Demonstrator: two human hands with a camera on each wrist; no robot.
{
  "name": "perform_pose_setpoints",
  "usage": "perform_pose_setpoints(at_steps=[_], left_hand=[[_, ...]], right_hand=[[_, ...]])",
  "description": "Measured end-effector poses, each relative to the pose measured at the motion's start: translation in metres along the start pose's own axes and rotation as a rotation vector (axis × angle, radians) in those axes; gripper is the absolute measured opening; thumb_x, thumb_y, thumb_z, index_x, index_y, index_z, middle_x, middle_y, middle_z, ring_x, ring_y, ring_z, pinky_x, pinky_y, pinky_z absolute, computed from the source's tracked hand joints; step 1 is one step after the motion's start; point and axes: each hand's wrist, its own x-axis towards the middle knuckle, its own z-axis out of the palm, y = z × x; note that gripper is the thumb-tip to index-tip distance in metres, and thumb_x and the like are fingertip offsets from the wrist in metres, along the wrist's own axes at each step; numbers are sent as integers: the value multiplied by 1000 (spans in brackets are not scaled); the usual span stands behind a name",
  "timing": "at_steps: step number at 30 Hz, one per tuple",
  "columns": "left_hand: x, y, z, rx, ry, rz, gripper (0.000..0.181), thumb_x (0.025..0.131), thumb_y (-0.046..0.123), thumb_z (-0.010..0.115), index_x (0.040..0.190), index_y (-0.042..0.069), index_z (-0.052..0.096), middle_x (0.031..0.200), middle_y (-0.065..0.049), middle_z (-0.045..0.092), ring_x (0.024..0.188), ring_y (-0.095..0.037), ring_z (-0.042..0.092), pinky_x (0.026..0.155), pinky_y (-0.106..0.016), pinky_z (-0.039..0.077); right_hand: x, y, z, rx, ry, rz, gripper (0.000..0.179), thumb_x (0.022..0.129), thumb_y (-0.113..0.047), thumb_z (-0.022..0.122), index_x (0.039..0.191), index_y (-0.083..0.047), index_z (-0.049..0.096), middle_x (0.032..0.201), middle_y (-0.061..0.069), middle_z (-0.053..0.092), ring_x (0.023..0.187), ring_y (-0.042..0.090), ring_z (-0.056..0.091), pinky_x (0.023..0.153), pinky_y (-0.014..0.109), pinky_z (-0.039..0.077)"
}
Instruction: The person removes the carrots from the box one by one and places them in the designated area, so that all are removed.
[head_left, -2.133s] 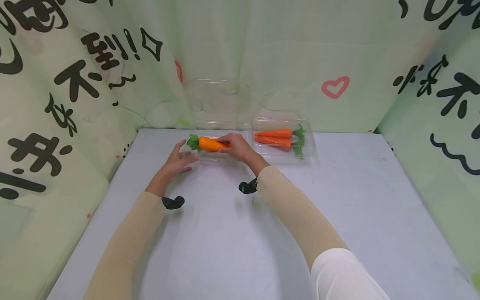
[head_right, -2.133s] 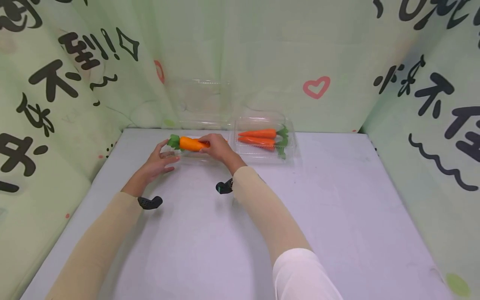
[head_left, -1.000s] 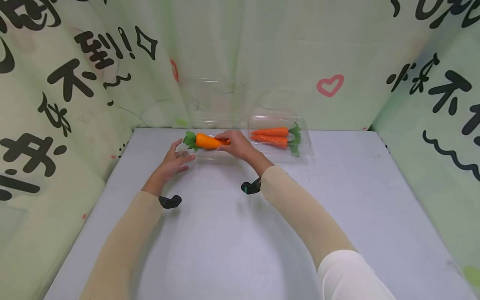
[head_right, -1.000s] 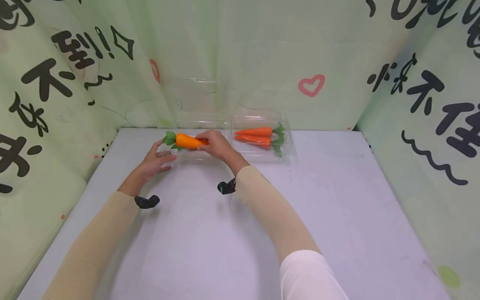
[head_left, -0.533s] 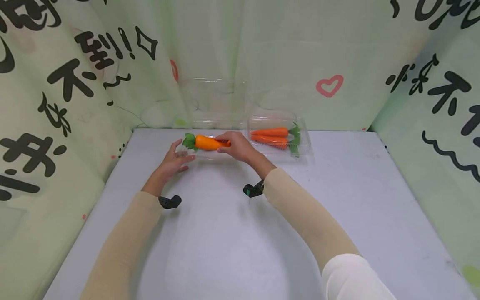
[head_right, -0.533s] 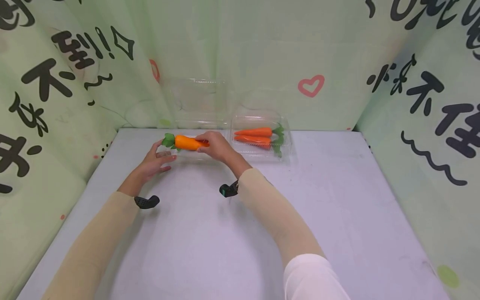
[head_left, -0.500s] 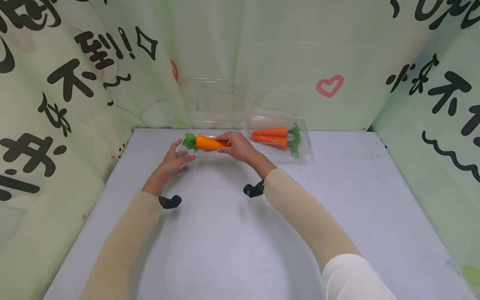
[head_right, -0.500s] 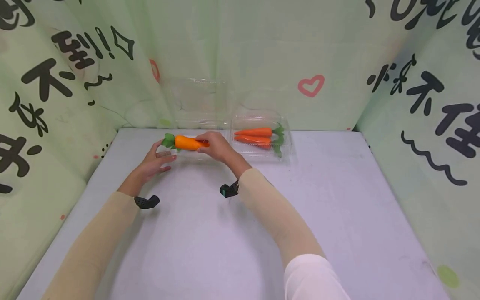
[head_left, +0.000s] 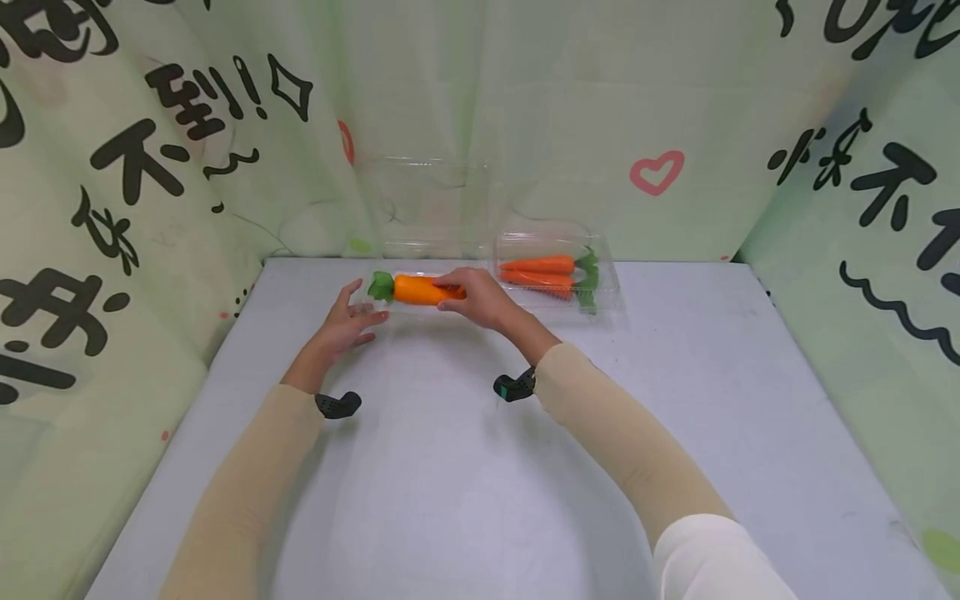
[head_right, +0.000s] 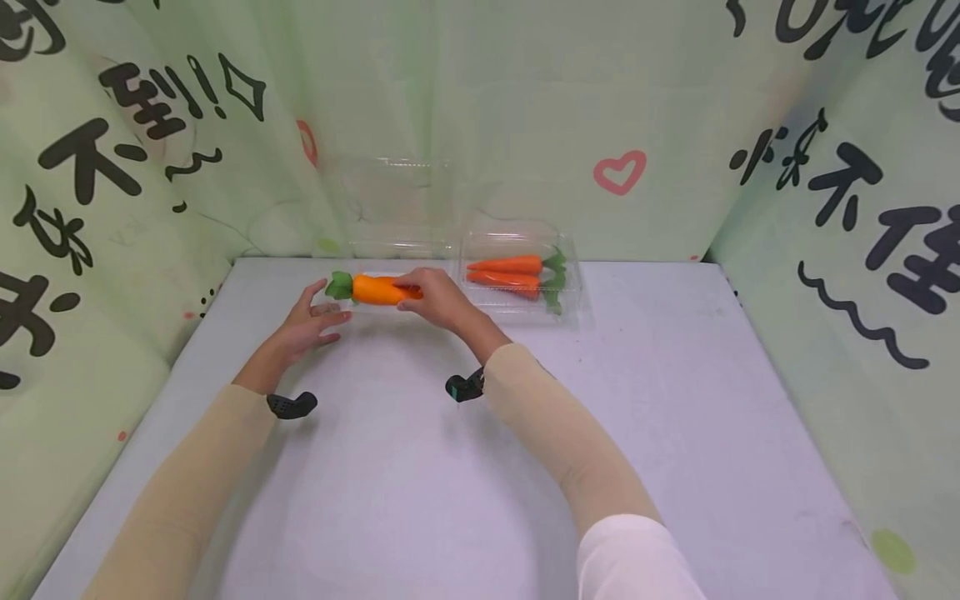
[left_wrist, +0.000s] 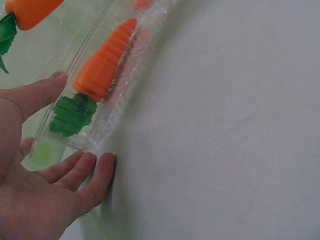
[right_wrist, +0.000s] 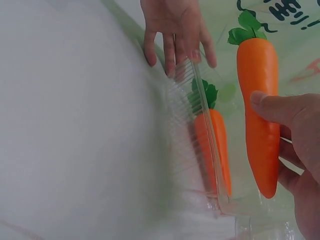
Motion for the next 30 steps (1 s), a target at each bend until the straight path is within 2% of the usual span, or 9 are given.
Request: perform_pose_setpoints(at_steps=[17,30], left_hand=[[0,1,1,-9,9,-14,94,92,22,66,154,35,-3,161,-17,17,143,-34,31,115,-49,35],[-2,1,0,-29,-14,-11,94,92,21,65,153,40,-4,162,-15,14,144,-33,32,116,-49,33]], right_hand=[[-14,8,-6,3,36,-6,45,89,-22,70,132,-15,61,125,5,64,105,19,56,95,31,52],[-21,9,-9,29,36,5,44,89,-21,70,132,-16,61,124,4,64,104,20,54,93,32,52]])
